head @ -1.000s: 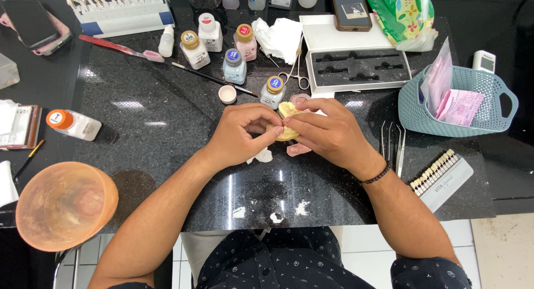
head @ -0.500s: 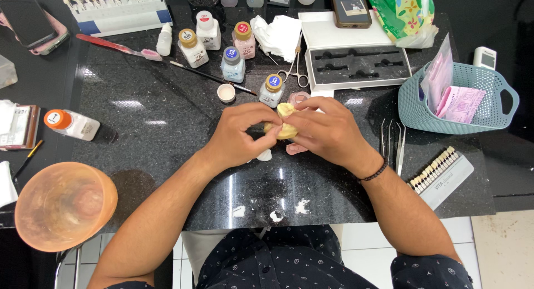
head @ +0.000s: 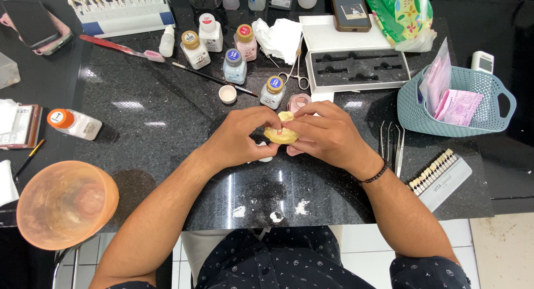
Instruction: The person handles a yellow stone dental model and a pink denture base, opens a jar of pink acrylic powder, and works the material onto the denture with their fingers. They repeatedly seat the pink denture against the stone model to check the fit, then pick up a brush and a small dish of liquid near the end.
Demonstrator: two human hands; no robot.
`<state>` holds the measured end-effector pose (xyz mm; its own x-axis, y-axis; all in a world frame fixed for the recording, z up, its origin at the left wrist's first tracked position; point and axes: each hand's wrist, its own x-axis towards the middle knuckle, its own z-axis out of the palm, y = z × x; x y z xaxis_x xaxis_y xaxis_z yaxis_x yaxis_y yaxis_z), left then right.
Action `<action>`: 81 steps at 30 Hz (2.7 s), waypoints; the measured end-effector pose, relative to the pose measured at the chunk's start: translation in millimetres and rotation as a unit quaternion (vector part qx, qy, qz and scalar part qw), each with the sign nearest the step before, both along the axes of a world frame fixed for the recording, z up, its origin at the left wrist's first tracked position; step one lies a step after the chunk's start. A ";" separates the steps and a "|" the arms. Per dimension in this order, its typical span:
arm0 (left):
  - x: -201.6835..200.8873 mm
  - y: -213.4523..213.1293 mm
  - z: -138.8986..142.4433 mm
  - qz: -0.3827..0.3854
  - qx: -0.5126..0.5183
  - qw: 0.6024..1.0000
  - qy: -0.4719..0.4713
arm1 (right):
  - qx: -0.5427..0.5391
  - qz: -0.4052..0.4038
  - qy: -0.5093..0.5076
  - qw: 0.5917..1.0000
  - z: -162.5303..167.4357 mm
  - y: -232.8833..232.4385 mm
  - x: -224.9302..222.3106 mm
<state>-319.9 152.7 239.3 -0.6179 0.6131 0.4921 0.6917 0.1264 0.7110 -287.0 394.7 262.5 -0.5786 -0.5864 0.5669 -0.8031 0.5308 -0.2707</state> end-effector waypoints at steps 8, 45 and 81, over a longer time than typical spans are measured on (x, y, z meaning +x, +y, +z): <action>0.5 -0.5 -1.2 -0.006 -0.001 1.000 0.030 | 0.017 0.008 -0.004 1.000 3.2 1.5 -0.5; -0.2 5.9 -3.2 -0.013 0.145 0.976 -0.165 | -0.077 -0.059 -0.026 0.995 -4.5 1.1 0.2; 8.1 5.4 5.9 0.061 0.071 0.995 -0.026 | -0.112 -0.041 0.038 0.992 -11.9 -6.9 0.5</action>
<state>-311.7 158.1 245.2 -0.7108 0.4586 0.5334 0.6386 0.1027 0.7627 -286.5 387.8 250.6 -0.5700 -0.3941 0.7210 -0.7824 0.5282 -0.3299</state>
